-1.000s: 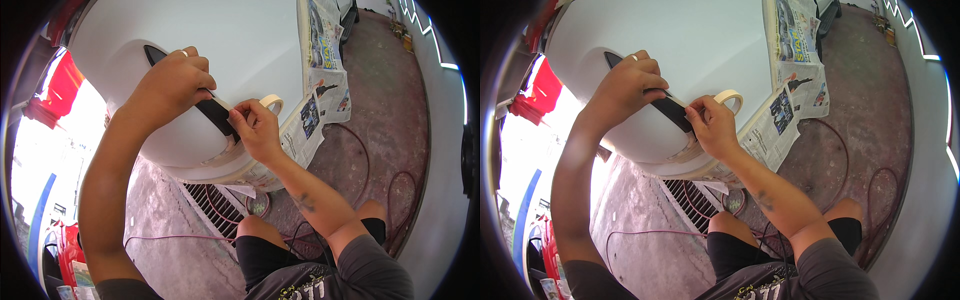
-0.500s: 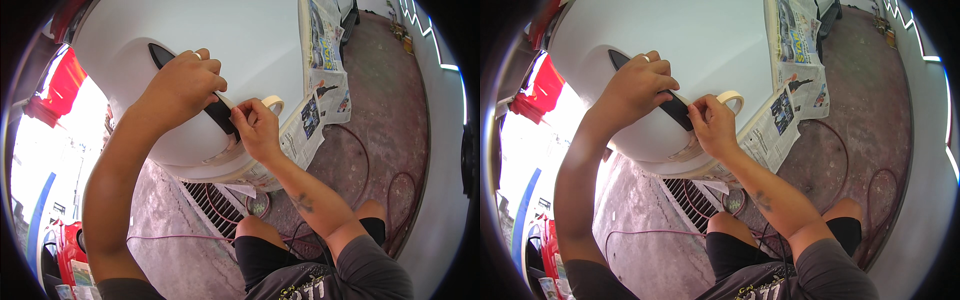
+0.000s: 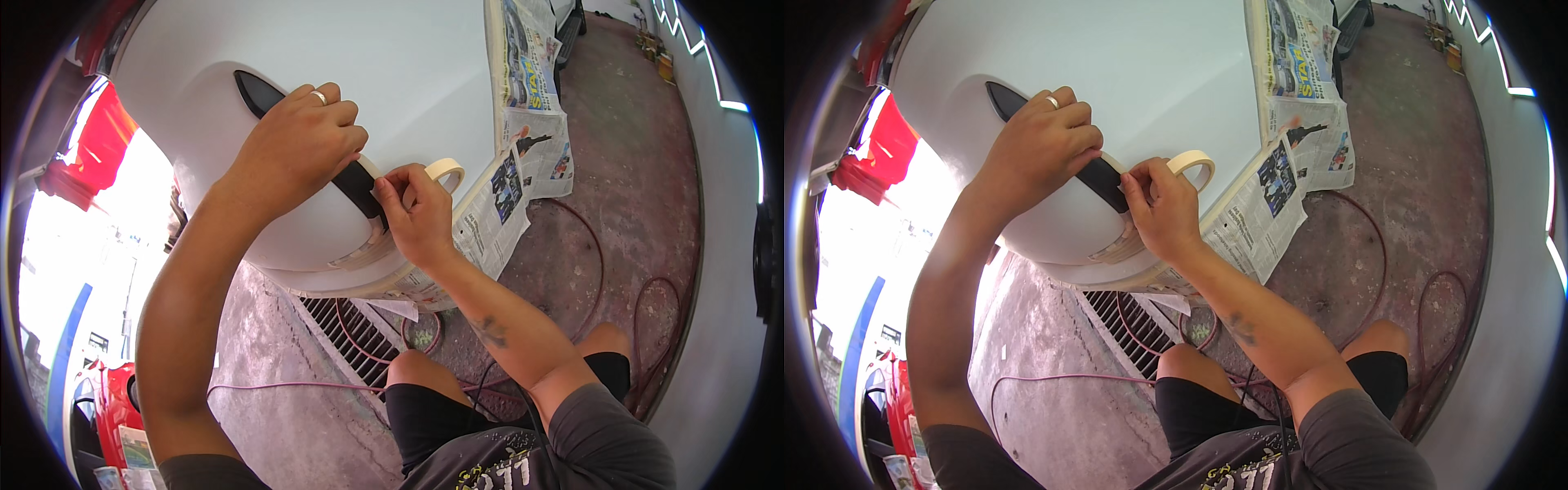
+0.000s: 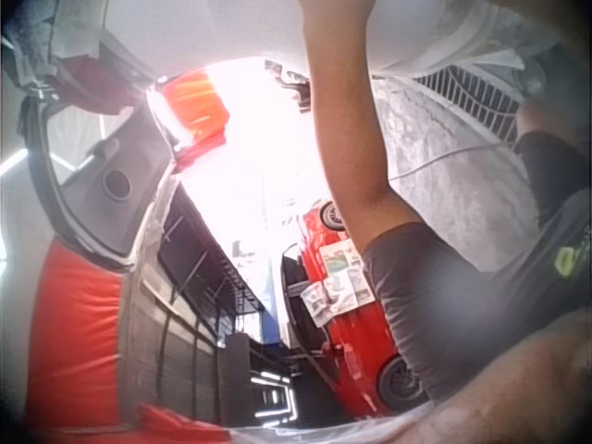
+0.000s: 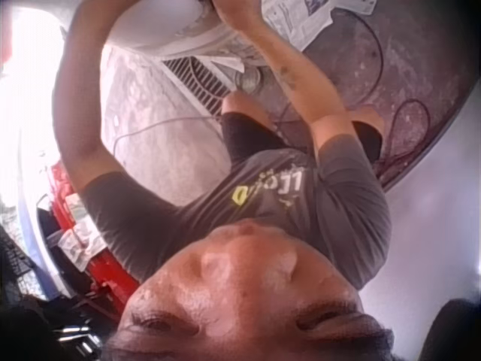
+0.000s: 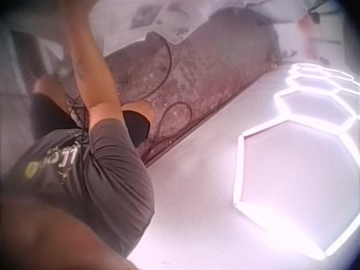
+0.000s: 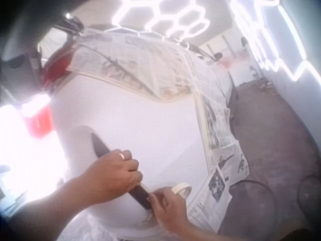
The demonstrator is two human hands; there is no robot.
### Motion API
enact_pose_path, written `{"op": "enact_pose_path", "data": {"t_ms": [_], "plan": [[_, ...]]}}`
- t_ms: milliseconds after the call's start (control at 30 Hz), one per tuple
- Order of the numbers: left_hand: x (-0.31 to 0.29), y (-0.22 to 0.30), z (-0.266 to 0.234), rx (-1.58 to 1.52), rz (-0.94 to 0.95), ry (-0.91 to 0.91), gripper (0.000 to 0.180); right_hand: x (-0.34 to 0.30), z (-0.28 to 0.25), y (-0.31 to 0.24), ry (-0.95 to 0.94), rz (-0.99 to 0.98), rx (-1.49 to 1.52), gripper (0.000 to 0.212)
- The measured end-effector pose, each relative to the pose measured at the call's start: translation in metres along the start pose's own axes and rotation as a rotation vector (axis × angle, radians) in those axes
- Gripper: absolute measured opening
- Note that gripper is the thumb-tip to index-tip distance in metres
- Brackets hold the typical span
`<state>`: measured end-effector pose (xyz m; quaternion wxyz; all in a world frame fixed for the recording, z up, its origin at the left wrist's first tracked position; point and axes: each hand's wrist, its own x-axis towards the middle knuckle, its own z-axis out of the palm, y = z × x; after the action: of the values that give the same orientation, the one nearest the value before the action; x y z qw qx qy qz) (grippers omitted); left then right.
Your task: The person applies masking tape along the edges of a white car bumper to protect adjacent areas. They repeatedly tear tape from a roll and press it along the bumper's perimeter and around a black trim insert, smoothing each strip by hand.
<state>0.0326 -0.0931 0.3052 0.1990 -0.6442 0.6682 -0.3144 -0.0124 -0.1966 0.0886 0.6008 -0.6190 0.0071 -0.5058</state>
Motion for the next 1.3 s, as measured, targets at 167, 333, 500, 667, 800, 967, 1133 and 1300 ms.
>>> {"op": "enact_pose_path", "data": {"t_ms": [167,333,500,667,800,967,1133,1300], "plan": [[-0.001,0.000,0.003,0.093,0.044,0.021,0.012,-0.002,0.003,0.008,0.045,-0.072,-0.019,0.015],[-0.002,0.000,0.002,0.077,0.046,0.052,0.010,-0.003,0.005,0.007,0.054,-0.080,-0.031,0.014],[0.001,-0.001,0.001,-0.029,-0.009,0.013,0.008,-0.004,0.003,0.010,0.050,-0.114,-0.040,0.014],[0.006,0.003,-0.005,-0.040,-0.052,-0.043,0.006,-0.005,0.001,0.011,0.037,-0.122,-0.052,0.013],[0.009,0.006,-0.009,-0.011,-0.083,-0.075,0.005,-0.005,0.003,0.013,0.031,-0.124,-0.068,0.012],[0.011,0.009,-0.014,-0.001,-0.117,-0.096,0.005,-0.005,0.001,0.012,0.021,-0.143,-0.074,0.012],[0.007,0.001,-0.021,0.013,-0.122,-0.054,0.006,-0.006,0.002,0.013,0.025,-0.126,-0.077,0.011],[0.001,-0.006,-0.037,0.041,-0.159,-0.008,0.013,-0.007,0.003,0.012,0.037,-0.131,-0.022,0.011]]}}
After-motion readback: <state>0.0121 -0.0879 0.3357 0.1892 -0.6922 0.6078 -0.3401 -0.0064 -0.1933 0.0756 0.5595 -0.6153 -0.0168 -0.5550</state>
